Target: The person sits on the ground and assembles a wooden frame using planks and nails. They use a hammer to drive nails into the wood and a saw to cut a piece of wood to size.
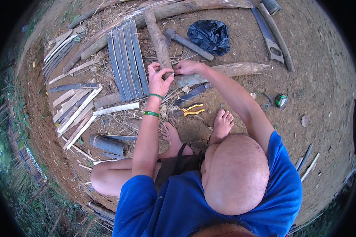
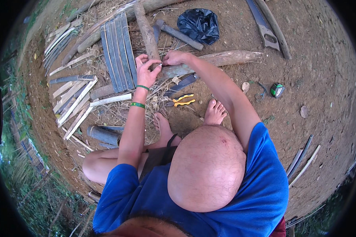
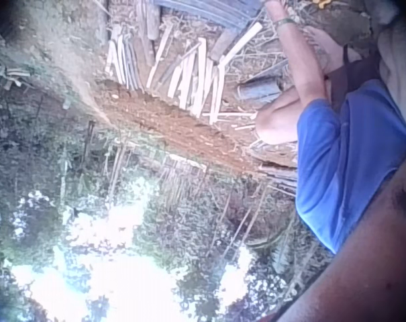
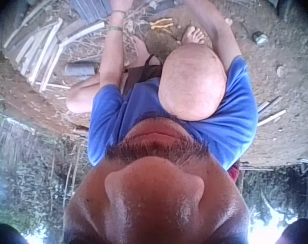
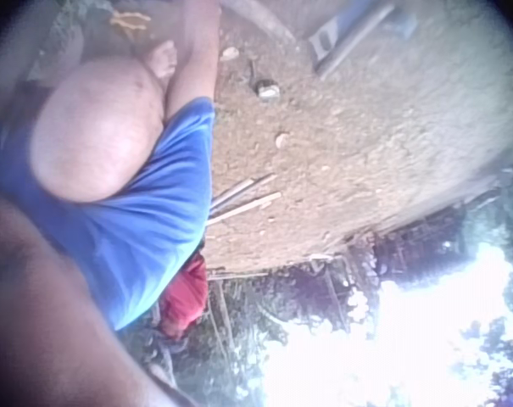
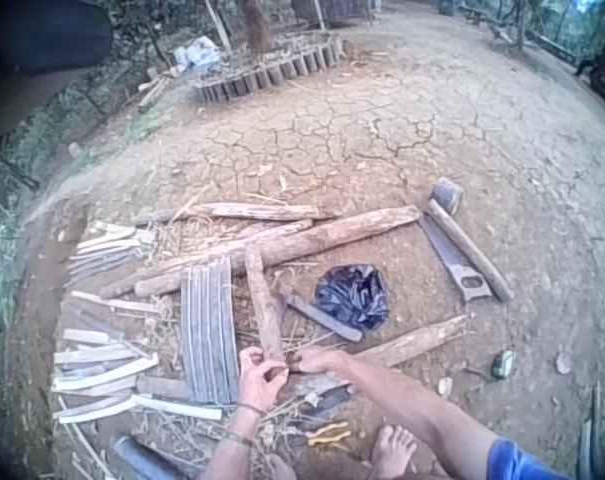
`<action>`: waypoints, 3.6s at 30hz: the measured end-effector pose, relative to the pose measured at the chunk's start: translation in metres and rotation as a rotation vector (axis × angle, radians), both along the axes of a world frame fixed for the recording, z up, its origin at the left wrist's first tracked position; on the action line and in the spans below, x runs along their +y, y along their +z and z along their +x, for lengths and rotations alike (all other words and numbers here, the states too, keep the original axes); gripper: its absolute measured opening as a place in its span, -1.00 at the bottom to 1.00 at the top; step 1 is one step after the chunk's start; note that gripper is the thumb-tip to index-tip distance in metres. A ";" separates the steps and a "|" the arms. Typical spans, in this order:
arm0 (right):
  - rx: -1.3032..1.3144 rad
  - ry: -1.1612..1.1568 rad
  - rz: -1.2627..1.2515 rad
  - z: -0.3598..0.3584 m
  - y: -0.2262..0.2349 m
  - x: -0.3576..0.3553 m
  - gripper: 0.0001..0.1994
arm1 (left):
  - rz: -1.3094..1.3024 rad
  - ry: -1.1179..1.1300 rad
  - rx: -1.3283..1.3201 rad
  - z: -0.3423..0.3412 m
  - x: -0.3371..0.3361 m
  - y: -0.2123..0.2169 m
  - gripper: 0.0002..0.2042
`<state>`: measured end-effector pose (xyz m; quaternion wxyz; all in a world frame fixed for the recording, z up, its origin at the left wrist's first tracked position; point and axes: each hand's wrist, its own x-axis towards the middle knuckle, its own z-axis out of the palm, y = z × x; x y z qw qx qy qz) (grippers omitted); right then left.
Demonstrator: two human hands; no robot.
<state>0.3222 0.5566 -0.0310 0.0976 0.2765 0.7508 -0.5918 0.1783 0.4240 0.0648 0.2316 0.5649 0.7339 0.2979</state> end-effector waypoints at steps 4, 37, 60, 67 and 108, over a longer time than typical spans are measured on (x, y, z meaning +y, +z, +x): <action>-0.046 0.051 0.014 -0.004 0.003 0.000 -0.56 | -0.018 -0.013 -0.028 -0.004 -0.003 -0.001 -0.79; 0.348 -0.085 0.782 0.042 0.051 -0.080 -0.60 | -0.033 -0.052 0.085 0.015 -0.035 0.010 -0.33; 0.433 -0.306 0.415 0.024 0.053 -0.037 -0.74 | -0.707 0.174 -0.621 -0.059 0.043 -0.060 0.08; 0.491 -0.328 0.383 0.029 0.055 -0.048 -0.70 | -0.906 0.095 -0.665 -0.057 0.043 -0.032 0.14; -0.066 -0.104 -0.046 0.018 0.055 -0.014 -0.09 | -0.930 0.034 -0.584 -0.047 0.047 -0.021 0.11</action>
